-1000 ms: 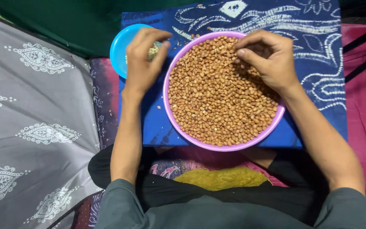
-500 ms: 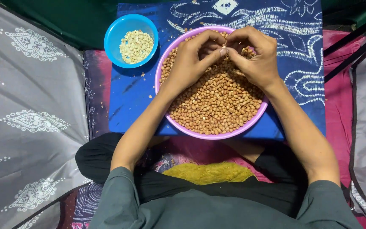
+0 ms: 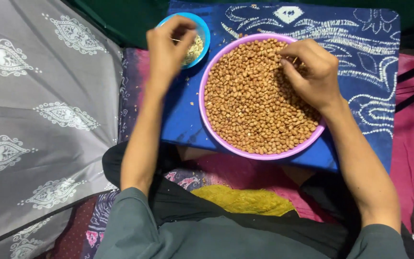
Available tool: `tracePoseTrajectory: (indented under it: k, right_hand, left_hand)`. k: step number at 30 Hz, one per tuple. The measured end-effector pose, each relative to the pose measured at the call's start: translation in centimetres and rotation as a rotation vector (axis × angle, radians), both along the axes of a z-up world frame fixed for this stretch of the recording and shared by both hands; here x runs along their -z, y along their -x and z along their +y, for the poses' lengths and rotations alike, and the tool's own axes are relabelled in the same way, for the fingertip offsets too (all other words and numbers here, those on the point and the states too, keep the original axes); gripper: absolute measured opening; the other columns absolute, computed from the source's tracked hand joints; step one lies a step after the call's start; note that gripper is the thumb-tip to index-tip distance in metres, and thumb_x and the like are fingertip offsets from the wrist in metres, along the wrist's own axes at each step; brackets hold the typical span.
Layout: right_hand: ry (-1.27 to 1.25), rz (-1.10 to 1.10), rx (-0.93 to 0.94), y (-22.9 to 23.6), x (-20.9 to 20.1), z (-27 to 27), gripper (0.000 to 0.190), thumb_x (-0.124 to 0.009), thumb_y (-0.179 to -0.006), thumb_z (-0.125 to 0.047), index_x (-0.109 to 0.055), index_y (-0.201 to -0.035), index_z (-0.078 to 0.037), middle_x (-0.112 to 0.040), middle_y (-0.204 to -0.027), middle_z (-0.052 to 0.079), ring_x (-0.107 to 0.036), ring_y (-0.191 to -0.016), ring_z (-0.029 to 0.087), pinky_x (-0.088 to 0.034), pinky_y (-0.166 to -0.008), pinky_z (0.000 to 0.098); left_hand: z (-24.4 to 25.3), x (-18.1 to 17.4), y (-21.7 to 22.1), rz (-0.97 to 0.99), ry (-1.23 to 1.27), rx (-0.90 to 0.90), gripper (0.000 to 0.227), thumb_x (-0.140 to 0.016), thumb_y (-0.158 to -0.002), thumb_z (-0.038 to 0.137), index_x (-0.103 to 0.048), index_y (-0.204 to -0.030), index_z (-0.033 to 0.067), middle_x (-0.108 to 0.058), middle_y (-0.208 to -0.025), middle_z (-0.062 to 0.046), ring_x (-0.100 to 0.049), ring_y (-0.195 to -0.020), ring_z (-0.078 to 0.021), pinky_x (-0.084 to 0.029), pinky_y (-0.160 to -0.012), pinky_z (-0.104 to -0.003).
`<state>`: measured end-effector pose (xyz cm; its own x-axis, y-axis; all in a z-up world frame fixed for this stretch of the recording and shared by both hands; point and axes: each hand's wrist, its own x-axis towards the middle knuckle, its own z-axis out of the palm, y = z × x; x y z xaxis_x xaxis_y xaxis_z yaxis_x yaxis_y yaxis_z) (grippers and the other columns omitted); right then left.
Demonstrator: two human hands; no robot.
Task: Sorting peanuts by hand to remove shells and damaged nuts from a large bowl into a smaller one.
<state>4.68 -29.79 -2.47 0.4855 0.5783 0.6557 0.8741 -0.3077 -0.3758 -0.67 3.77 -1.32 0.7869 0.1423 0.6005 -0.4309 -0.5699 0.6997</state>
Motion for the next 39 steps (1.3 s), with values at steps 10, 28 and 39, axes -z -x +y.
tracePoseTrajectory:
  k: [10,28,39]
  right_hand:
    - [0.057,0.154,-0.011,0.8,-2.8,-0.6,0.016,-0.072,-0.094,0.014,-0.073,-0.109,0.012,-0.069,-0.106,0.019,-0.059,-0.082,0.026,-0.047,-0.076,0.0347]
    - [0.31,0.848,0.126,0.6,-1.8,1.1,0.035,-0.04,-0.114,-0.024,-0.059,-0.097,-0.001,-0.055,-0.074,0.006,-0.051,-0.058,0.016,-0.043,-0.052,0.0322]
    - [-0.29,1.559,-0.025,0.0,-0.4,0.5,0.034,-0.049,-0.106,-0.032,-0.065,-0.112,-0.003,-0.068,-0.103,0.01,-0.063,-0.09,0.016,-0.051,-0.083,0.0286]
  left_hand:
    - [4.6,2.2,-1.9,0.341,-0.714,0.125,0.04,-0.078,-0.08,0.015,-0.072,-0.119,0.0086,-0.064,-0.118,-0.016,-0.063,-0.1,-0.0411,-0.052,-0.079,-0.054]
    - [-9.8,3.7,0.5,0.368,-0.232,0.462,0.084,-0.078,-0.09,0.047,-0.037,-0.151,0.0046,-0.043,-0.148,-0.023,-0.047,-0.138,-0.0437,-0.041,-0.114,-0.056]
    - [-8.8,3.1,-1.5,0.471,0.142,0.679,0.05,-0.065,-0.087,0.011,-0.054,-0.135,0.007,-0.059,-0.14,-0.012,-0.059,-0.128,-0.0282,-0.048,-0.11,-0.041]
